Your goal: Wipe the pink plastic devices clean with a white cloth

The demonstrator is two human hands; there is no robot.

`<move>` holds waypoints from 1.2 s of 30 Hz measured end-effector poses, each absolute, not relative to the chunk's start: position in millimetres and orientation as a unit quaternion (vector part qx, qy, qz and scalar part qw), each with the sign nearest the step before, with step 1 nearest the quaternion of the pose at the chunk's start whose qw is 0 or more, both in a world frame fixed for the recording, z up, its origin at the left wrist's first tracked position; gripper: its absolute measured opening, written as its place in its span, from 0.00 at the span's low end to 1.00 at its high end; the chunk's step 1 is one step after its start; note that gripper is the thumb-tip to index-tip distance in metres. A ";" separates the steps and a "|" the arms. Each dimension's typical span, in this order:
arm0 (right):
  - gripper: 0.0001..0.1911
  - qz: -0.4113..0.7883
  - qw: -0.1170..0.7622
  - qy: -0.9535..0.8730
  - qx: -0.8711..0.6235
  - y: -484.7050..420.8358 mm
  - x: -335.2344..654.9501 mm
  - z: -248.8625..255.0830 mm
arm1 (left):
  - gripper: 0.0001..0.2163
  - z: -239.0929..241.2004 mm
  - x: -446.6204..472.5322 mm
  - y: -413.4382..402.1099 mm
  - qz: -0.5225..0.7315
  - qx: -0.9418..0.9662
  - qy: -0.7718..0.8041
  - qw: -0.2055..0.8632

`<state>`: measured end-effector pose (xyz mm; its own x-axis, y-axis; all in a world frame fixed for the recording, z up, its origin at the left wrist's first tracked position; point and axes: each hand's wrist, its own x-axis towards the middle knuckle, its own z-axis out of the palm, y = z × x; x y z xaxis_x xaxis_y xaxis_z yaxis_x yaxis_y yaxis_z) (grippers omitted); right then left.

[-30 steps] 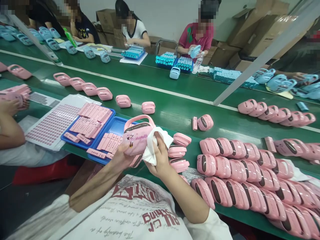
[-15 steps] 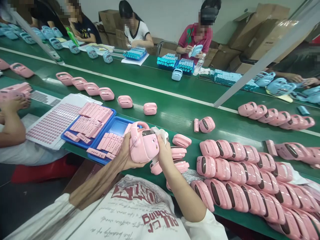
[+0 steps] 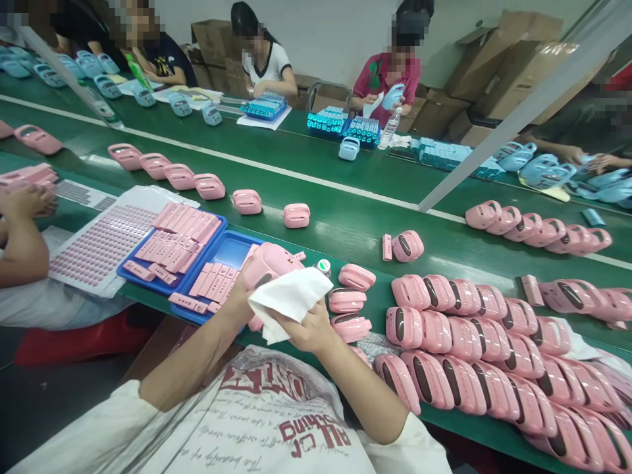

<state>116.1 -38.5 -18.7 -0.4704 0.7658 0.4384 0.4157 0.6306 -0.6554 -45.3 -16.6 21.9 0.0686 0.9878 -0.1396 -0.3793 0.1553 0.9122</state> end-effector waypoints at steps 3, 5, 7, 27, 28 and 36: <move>0.21 0.262 0.425 -0.770 -0.397 -46.7 112.5 -55.1 | 0.38 25.0 -45.5 -18.6 0.541 0.342 0.387 0.664; 0.28 0.254 0.499 -0.695 -0.451 -52.0 104.5 -65.2 | 0.34 23.8 -43.6 -22.0 0.530 0.327 0.350 0.700; 0.35 0.260 0.566 -0.594 -0.510 -54.1 95.4 -62.7 | 0.32 19.6 -41.7 -25.3 0.524 0.310 0.329 0.722; 0.17 0.552 0.516 -0.395 -0.523 27.6 134.6 4.9 | 0.43 -36.3 -84.7 22.1 0.351 0.571 0.262 0.694; 0.17 0.524 0.518 -0.412 -0.535 28.4 138.8 8.6 | 0.39 -42.0 -86.6 37.1 0.336 0.580 0.292 0.682; 0.21 0.409 0.565 -0.380 -0.608 44.3 157.0 27.4 | 0.25 -85.9 -65.3 215.3 0.273 0.611 0.633 0.390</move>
